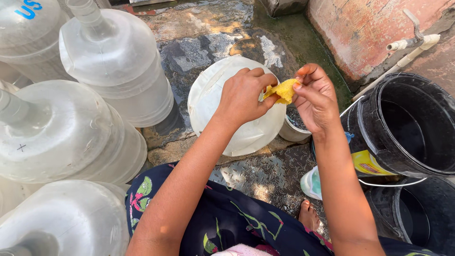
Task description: The person scrubs the exterior of a large plastic water jug using a toothbrush and a yellow sponge. They dip the sponge into a small bucket of soapy water and wipe the jug's surface, then place the cleaned jug aside.
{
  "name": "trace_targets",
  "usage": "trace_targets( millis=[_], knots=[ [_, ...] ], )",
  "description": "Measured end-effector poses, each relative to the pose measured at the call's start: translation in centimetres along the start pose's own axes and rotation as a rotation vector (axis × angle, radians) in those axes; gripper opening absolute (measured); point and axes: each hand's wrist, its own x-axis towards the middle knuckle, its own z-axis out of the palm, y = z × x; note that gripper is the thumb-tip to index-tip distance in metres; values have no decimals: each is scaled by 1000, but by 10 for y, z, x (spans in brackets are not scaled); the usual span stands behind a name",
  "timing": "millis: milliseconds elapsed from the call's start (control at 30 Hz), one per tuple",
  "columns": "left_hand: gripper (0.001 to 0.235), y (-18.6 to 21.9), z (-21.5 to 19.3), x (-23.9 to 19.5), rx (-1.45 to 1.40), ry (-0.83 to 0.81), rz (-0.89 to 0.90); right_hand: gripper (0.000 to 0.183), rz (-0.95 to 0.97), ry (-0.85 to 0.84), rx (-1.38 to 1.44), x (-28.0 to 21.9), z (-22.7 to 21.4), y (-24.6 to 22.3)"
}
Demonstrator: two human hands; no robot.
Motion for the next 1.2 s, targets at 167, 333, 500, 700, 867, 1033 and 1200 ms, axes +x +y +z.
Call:
trace_targets(
  millis=[167,333,500,700,867,1033,1200],
  knots=[
    [14,-3,18,-4,33,51,71,30,-76,35,-281,-5,-17,-7],
    [15,-10,24,-5,76,112,76,29,-71,-6,-593,-12,-34,4],
    [17,-15,23,-7,162,139,107,25,-65,14,-669,-19,-35,23],
    [15,-14,20,-9,111,142,128,31,82,39,-561,-14,-22,48],
    [18,-14,17,-11,77,142,167,41,102,2,-277,-13,-22,52],
    [12,-17,17,-10,99,131,180,42,-88,-122,-336,-19,-31,50],
    [11,-18,13,-10,75,93,162,20,-101,-39,-384,-11,-44,50]
  ],
)
